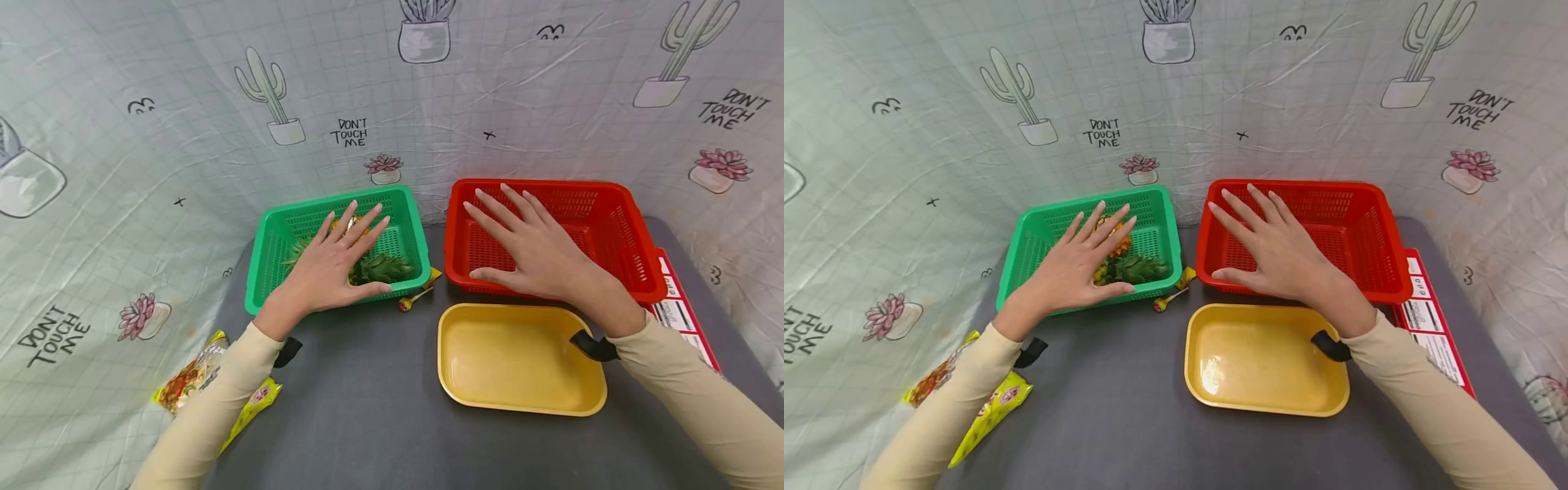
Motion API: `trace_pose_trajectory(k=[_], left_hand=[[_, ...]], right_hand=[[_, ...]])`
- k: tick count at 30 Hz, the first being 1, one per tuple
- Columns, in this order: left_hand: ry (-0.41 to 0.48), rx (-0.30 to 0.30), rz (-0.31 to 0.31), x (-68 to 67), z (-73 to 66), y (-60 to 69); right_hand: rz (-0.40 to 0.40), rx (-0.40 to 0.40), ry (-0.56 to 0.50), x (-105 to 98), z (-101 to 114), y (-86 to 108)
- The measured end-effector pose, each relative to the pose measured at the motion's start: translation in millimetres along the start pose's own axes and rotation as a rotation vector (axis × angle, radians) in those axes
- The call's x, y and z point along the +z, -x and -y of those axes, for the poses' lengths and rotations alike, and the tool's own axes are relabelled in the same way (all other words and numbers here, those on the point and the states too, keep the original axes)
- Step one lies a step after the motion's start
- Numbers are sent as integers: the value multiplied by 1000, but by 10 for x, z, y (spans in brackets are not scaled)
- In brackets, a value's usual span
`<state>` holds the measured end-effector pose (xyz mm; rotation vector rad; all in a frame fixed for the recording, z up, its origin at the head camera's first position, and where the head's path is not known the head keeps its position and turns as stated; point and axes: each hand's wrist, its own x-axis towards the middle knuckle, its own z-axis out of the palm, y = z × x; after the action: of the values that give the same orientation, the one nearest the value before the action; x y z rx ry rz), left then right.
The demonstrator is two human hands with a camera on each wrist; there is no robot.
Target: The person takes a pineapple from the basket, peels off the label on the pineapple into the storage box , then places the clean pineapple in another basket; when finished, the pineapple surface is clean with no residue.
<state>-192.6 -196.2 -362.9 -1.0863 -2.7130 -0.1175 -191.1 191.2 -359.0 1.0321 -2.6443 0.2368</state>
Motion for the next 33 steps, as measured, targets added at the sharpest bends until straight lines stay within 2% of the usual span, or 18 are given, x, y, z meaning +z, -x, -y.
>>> trace_pose_trajectory(k=[17, 33], left_hand=[[115, -177, -10, 29, 239, 470], [169, -308, -23, 196, 463, 1022]], right_hand=[[-52, -63, -61, 28, 170, -157], [-83, -132, -93, 79, 312, -295]])
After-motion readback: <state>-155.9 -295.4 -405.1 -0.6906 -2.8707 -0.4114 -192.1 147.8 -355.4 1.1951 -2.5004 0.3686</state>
